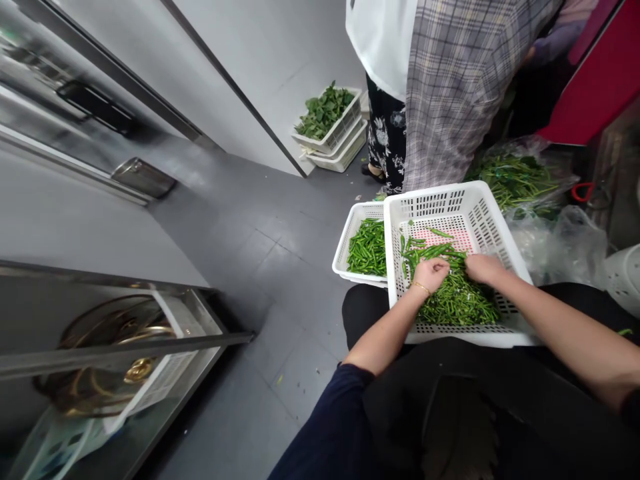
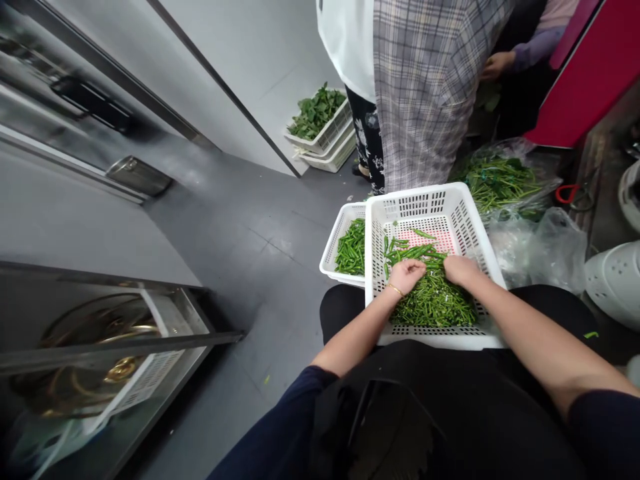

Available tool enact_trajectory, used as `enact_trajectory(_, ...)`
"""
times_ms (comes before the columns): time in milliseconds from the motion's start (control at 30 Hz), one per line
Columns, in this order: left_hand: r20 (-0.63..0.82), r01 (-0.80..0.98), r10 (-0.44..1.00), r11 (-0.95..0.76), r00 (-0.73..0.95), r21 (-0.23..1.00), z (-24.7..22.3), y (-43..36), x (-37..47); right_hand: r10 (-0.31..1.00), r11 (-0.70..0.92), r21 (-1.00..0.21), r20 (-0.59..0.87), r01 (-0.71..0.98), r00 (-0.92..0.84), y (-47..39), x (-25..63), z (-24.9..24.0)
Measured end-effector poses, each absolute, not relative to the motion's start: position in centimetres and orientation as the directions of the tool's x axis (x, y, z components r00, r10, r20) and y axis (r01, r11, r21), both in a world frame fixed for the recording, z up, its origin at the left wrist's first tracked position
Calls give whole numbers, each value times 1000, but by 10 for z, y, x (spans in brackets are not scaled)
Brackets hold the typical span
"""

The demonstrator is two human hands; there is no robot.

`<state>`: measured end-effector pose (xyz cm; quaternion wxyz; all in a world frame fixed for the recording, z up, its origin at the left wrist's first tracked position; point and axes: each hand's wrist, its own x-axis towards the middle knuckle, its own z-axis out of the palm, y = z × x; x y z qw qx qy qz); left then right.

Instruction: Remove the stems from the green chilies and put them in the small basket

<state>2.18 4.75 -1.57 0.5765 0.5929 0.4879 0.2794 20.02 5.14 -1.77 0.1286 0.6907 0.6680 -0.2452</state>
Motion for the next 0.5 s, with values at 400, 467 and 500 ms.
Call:
enact_trajectory(400,-136,570,696,-441,705,693,-1,21,9,859,210,-446,-341,870,-382,6,184,25)
enact_trajectory(467,-178,578,625,-525,760,625,4,20,9,857,105,-622,-340,776,-388,-1,188,31)
enact_trajectory(500,-173,567,611,-539,772,623,7,19,8,838,17,-715,-371,699,-400,-3,189,32)
